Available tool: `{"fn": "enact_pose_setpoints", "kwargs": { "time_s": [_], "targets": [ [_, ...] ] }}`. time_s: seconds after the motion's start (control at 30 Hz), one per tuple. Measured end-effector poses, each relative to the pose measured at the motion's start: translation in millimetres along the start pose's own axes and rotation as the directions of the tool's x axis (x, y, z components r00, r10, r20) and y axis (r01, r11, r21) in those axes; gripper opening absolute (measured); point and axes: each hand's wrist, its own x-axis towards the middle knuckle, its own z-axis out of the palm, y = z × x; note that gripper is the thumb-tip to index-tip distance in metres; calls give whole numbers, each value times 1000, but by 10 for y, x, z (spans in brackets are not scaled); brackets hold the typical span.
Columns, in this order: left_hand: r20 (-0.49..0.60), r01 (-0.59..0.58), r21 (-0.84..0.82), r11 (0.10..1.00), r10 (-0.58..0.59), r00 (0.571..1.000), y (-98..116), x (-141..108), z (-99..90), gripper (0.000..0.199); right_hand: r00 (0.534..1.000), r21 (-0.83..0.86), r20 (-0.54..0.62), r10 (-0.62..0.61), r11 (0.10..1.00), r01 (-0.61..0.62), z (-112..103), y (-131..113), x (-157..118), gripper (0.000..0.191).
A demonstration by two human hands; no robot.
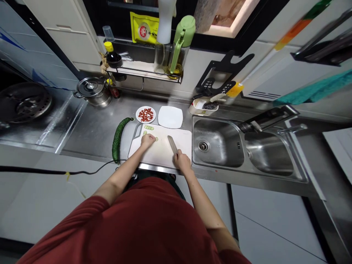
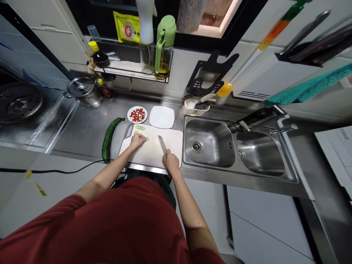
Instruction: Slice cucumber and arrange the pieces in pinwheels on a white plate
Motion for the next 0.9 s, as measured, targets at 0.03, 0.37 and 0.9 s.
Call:
{"fn": "enact_pose_setpoints", "kwargs": {
  "time_s": [0.03,0.37,0.9],
  "targets": [
    [-7,-11,33,999,11,1000,3,-13,-9,14,1000,-2,1,-1,1000,1,-5,-1,-2,30],
    [-102,-174,245,954,204,974,9,-106,-57,16,997,-25,-1,-71,997,71,-32,-84,-62,28],
    [-95,-156,226,962,181,979,-12,-49,-54,12,978,-90,90,-189,976,197,-143,-371,-142,26]
  ]
}}
